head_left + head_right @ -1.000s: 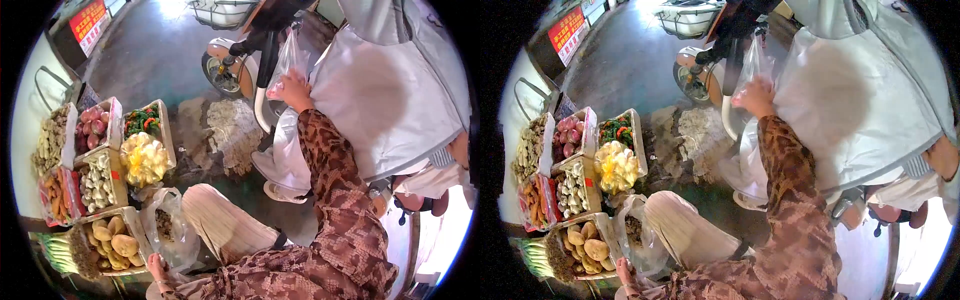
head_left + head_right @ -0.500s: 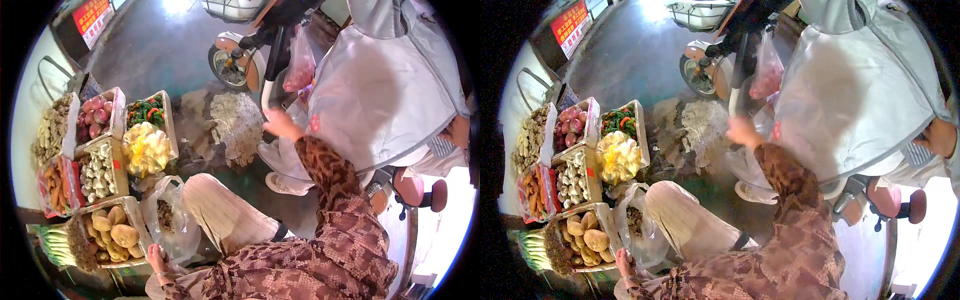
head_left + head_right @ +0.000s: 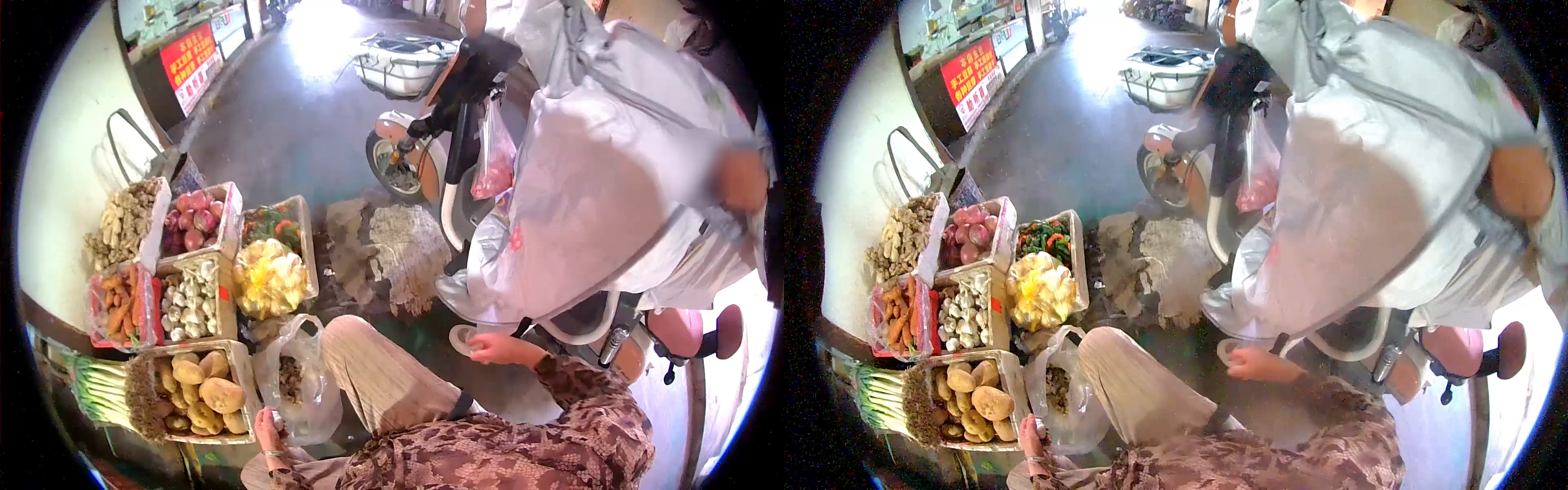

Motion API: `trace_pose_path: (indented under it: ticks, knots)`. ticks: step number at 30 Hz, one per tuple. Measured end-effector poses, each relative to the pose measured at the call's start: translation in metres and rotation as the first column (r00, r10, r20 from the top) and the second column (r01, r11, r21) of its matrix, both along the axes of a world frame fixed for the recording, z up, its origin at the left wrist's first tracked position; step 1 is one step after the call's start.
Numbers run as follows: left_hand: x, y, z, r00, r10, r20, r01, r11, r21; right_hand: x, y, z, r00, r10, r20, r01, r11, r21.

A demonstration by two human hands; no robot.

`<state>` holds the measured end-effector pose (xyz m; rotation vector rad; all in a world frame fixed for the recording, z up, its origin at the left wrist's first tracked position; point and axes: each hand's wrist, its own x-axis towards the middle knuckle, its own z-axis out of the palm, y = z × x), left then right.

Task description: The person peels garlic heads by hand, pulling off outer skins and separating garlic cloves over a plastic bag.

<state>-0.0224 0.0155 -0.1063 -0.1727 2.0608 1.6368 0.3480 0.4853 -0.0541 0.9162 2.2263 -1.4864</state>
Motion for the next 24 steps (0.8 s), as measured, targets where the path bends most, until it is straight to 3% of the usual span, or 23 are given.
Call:
trace_pose_path:
  ticks: [2,4,5,7,9,11,14,19,22,24]
  knots:
    - [-0.001,0.003,-0.002,1.0,-0.022,0.012,0.022,1.0,-0.02,0.021,0.003,0.02,1.0,-0.023,0.004,0.023,0.998,0.064]
    - [0.0,0.006,-0.001,0.999,-0.046,-0.011,0.046,0.999,-0.027,0.03,0.004,0.052,0.933,-0.343,0.106,0.323,0.932,0.163]
    - [0.0,0.007,0.001,0.997,-0.068,-0.031,0.067,0.997,-0.038,0.033,0.009,0.043,0.936,-0.351,0.032,0.327,0.897,0.297]
    - [0.001,0.006,0.003,0.995,-0.084,-0.058,0.082,0.996,-0.045,0.018,0.013,0.063,0.934,-0.336,-0.124,0.358,0.873,0.332]
    - [-0.001,0.006,-0.002,0.994,-0.084,-0.072,0.081,0.996,-0.035,-0.008,0.013,0.061,0.854,-0.158,-0.495,0.421,0.769,0.481]
    - [0.001,-0.001,-0.011,0.998,-0.045,-0.034,0.045,0.999,0.01,-0.038,0.016,0.062,0.8,-0.219,-0.559,0.457,0.825,0.332]
    - [0.026,0.008,0.021,0.999,-0.032,-0.019,0.032,0.999,-0.001,-0.078,0.007,0.079,0.755,-0.216,-0.619,0.458,0.849,0.264]
    - [0.036,-0.007,0.021,0.999,-0.023,-0.033,0.025,0.998,0.049,-0.101,-0.025,0.068,0.831,-0.01,-0.556,0.119,0.98,0.16]
    - [0.046,-0.002,0.036,0.999,-0.017,-0.032,0.017,1.0,-0.007,-0.094,-0.046,0.057,0.859,0.025,-0.511,0.028,0.995,0.096]
    - [0.043,-0.005,0.027,0.997,-0.07,-0.044,0.073,0.993,0.093,-0.086,-0.057,0.052,0.857,0.034,-0.514,0.014,0.996,0.089]
